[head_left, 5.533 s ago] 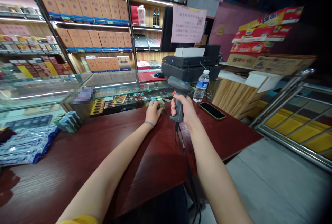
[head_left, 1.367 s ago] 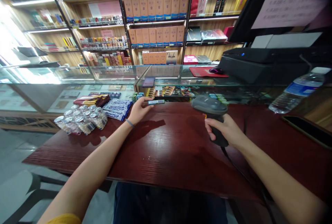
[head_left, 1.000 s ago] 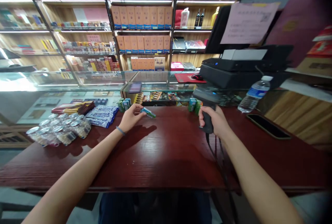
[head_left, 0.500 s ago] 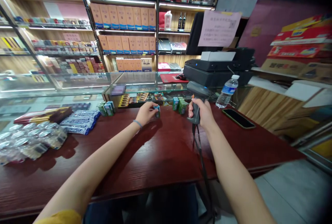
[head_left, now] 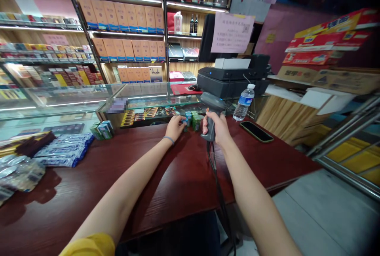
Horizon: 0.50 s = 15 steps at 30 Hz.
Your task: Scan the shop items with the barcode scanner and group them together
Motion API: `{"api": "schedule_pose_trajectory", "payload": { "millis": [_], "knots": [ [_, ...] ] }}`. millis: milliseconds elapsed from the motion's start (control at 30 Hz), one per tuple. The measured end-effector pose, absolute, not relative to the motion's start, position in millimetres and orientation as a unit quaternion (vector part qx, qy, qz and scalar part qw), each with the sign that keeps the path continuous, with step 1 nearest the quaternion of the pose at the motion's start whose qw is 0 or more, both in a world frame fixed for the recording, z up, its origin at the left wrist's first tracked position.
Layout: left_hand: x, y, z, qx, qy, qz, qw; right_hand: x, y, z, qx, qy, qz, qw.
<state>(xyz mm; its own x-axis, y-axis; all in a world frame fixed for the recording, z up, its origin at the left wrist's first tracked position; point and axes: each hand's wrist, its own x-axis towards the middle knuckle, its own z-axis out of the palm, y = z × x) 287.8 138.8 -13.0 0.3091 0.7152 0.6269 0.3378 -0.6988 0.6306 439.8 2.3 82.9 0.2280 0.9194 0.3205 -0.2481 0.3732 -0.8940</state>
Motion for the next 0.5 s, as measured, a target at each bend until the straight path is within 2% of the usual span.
{"api": "schedule_pose_trajectory", "payload": {
  "millis": [500],
  "knots": [
    [317,144,-24,0.768,0.34,0.503,0.205,440,2,82,-0.359,-0.456,0.426,0.694]
  ]
}}
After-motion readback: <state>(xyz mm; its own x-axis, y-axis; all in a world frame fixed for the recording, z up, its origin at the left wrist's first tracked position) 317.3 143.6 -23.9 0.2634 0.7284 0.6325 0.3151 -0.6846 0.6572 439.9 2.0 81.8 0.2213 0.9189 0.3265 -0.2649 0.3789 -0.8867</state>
